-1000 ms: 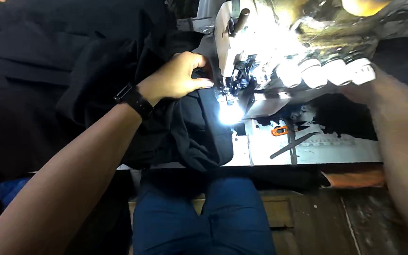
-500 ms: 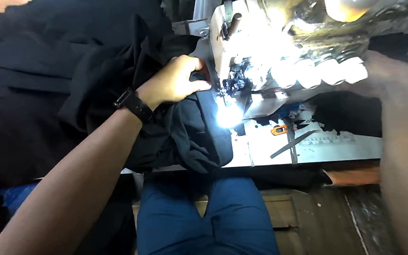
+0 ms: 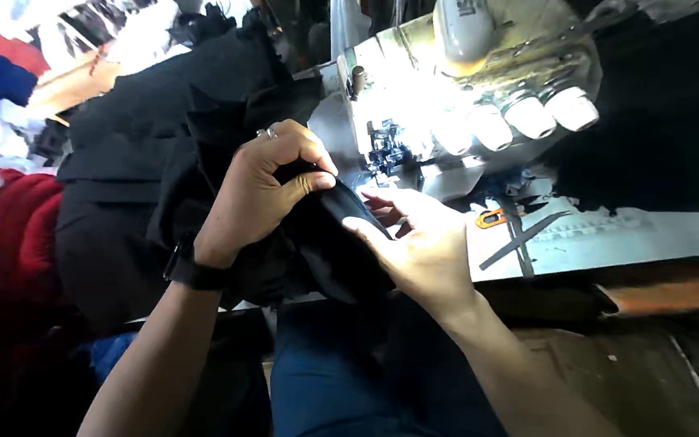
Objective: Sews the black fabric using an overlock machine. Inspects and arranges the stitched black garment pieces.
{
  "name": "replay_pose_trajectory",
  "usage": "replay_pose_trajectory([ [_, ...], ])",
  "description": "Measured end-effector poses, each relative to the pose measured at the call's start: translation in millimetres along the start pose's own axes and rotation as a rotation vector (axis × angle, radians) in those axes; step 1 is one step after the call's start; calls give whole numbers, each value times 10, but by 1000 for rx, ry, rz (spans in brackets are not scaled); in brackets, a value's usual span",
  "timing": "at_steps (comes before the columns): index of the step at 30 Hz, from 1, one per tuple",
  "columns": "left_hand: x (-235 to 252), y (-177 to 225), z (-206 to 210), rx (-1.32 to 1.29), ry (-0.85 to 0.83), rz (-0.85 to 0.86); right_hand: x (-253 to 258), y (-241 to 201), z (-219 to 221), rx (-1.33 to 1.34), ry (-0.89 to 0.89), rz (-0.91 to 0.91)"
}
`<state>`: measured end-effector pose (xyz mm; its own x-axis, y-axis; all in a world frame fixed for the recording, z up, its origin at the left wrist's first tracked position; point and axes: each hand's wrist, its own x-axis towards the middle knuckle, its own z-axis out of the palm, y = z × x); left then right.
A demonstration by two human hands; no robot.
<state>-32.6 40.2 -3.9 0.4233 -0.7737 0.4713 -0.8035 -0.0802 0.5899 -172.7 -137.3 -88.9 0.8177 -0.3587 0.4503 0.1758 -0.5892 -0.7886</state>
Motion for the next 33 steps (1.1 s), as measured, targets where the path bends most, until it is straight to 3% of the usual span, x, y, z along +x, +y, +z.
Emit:
replay_pose_trajectory([
  [5, -132, 156, -76, 86, -34, -76, -23, -24, 8, 274, -12, 44],
  [11, -260, 214, -189, 88, -263, 39, -123, 160, 115, 168, 312, -226],
  [18, -308, 163, -165, 78, -262, 51, -138, 313, 168, 122, 354, -326],
  [22, -246, 167, -149, -16, -237, 15, -94, 243, 120, 258, 257, -233],
  [25, -55, 253, -110, 132, -204, -169, -113, 28, -26, 551, 15, 50],
  [27, 118, 236, 0, 229, -213, -328, -146, -44, -36, 625, -41, 258],
  [29, 260, 77, 155, 271, -238, -417, -145, 21, 26, 560, 17, 310],
  [33, 362, -54, 417, 427, -201, -430, -136, 164, 14, 344, 42, 254],
])
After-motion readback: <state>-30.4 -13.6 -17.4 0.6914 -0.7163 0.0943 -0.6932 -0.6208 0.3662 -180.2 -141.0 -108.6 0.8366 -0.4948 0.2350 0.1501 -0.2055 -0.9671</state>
